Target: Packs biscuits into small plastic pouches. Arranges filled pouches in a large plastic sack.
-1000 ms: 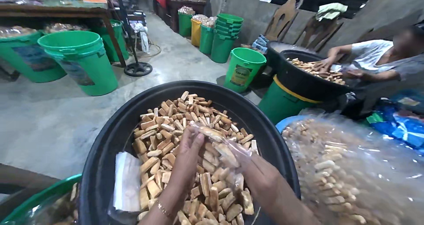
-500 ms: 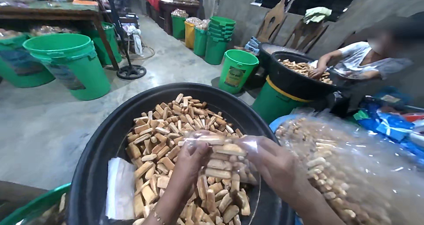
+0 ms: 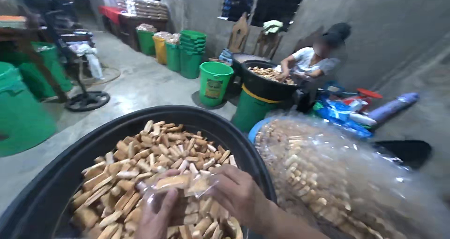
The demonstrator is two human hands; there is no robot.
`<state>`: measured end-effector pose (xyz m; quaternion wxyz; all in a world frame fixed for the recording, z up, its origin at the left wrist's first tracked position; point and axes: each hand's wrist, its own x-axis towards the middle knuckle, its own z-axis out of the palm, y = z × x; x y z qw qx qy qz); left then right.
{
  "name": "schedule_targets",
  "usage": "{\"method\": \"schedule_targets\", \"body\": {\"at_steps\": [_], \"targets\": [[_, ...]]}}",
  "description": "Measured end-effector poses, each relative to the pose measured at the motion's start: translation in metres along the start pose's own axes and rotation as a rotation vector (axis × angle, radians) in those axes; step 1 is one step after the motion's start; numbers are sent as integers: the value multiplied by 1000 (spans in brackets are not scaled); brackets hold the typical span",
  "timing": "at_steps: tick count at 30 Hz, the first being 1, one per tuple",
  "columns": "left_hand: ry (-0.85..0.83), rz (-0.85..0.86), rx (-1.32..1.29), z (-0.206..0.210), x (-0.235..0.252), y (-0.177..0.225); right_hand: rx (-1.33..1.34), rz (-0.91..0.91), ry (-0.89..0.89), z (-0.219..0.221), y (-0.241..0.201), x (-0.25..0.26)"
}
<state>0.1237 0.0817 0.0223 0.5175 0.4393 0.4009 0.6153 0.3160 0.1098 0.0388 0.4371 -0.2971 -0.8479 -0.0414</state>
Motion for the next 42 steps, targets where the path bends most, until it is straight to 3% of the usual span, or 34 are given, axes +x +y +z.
{"method": "schedule_targets", "body": {"at_steps": [3,6,8,13,18,24,29,32,34,38,40,42], "targets": [[22,-27,66,-3,1,2,245,235,-268,-8,-16,3],[-150,68,203,-10,5,-5,405,441,-444,-10,-26,4],[-227,99,219,-15,8,-7,397,449,-424,-7,-28,-2],[-72,21,-27,-12,10,-2,381,205,-221,0,-20,-13],[-145,-14,164,-11,6,-1,553,427,-457,-6,-22,-9],[-224,-59,90,-13,11,6,551,463,-546,-13,-15,-7],[-260,-54,322,-18,11,1,430,515,-732,-3,-21,-3],[-67,-83,270,-15,13,1,409,514,-713,-1,-16,-3],[17,-38,247,-15,15,0,564,467,-678,-5,-10,-3],[-35,110,416,-17,19,-6,840,543,-752,2,-11,-7],[-102,41,439,-25,20,-3,873,630,-767,7,-12,-13],[-59,-149,285,-27,25,8,966,647,-674,11,2,-23]]}}
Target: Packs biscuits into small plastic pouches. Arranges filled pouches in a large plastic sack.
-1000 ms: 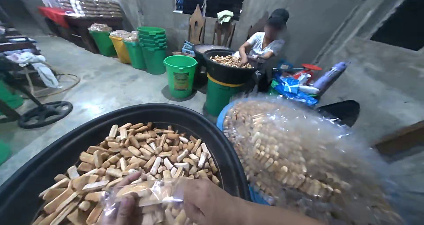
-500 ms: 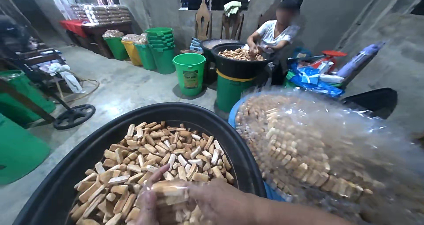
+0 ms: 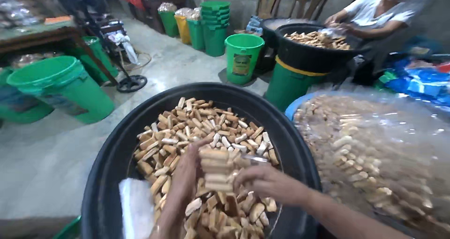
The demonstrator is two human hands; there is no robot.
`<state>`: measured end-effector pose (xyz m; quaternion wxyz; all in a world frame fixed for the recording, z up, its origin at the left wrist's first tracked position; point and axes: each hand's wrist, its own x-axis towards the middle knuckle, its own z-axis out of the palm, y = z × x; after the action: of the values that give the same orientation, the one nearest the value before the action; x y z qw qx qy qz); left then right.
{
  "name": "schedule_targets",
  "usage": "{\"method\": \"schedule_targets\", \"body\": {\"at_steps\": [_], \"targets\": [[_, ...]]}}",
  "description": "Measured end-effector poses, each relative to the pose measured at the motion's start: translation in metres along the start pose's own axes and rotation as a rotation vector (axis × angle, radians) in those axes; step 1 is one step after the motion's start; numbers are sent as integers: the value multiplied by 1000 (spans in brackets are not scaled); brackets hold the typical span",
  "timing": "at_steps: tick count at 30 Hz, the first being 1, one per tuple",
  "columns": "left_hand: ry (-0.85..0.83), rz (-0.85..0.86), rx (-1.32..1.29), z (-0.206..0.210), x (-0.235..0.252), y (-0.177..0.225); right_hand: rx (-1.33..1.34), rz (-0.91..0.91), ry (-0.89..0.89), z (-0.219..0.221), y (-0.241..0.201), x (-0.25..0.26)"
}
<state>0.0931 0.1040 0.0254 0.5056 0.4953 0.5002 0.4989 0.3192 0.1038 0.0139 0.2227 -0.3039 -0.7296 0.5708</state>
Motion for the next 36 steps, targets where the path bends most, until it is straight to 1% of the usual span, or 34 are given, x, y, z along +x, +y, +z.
{"method": "schedule_targets", "body": {"at_steps": [1,2,3,4,5,6,7,9,11,12,15,16,18,20,21,23,25,27,28,30,31,32,33,34,35,36], "targets": [[5,-93,-81,-1,1,6,85,-2,-17,-7,5,0],[-22,-139,-106,-2,2,9,151,25,-49,-13,6,0],[-79,-124,-66,-1,2,9,157,69,-81,-16,4,1],[-159,-75,33,0,2,8,90,129,-107,-14,-1,3],[-205,-23,165,4,2,7,-18,189,-137,-9,-7,6],[-203,8,273,6,1,7,-95,277,-178,-3,-15,9],[-165,24,339,7,0,5,-155,298,-191,3,-15,13],[-55,-2,322,6,0,0,-236,196,-163,5,-12,11],[11,-27,277,6,-2,-3,-277,85,-107,2,-12,4],[23,-14,299,8,-3,-5,-306,99,-87,3,-17,2],[86,26,382,20,-11,-7,-409,264,-94,11,-36,2],[90,52,389,20,-12,-9,-419,252,-85,13,-37,1],[101,130,283,17,-7,-13,-337,81,-9,11,-28,-5],[149,178,133,19,3,-10,-161,-110,103,4,-22,-15],[160,207,106,22,3,-7,-110,-153,130,3,-22,-20],[162,278,161,35,-3,-5,-94,-198,245,10,-23,-26],[51,339,209,49,-15,-16,-143,-218,457,27,-14,-28],[-97,344,200,55,-24,-28,-265,-262,685,30,-9,-42],[-169,337,160,53,-26,-29,-330,-283,765,22,-12,-57],[-226,284,41,46,-26,-19,-539,-277,917,-8,-24,-100],[-240,291,13,41,-24,-13,-693,-196,971,-25,-28,-125],[-230,302,-8,37,-23,-7,-834,-46,982,-41,-32,-150],[-212,308,-32,34,-22,-2,-941,145,946,-55,-34,-171],[-191,313,-45,33,-22,4,-997,362,857,-68,-38,-186],[-186,318,-55,32,-23,8,-983,597,726,-80,-41,-193],[-193,323,-53,33,-24,11,-983,761,602,-90,-38,-192]]}}
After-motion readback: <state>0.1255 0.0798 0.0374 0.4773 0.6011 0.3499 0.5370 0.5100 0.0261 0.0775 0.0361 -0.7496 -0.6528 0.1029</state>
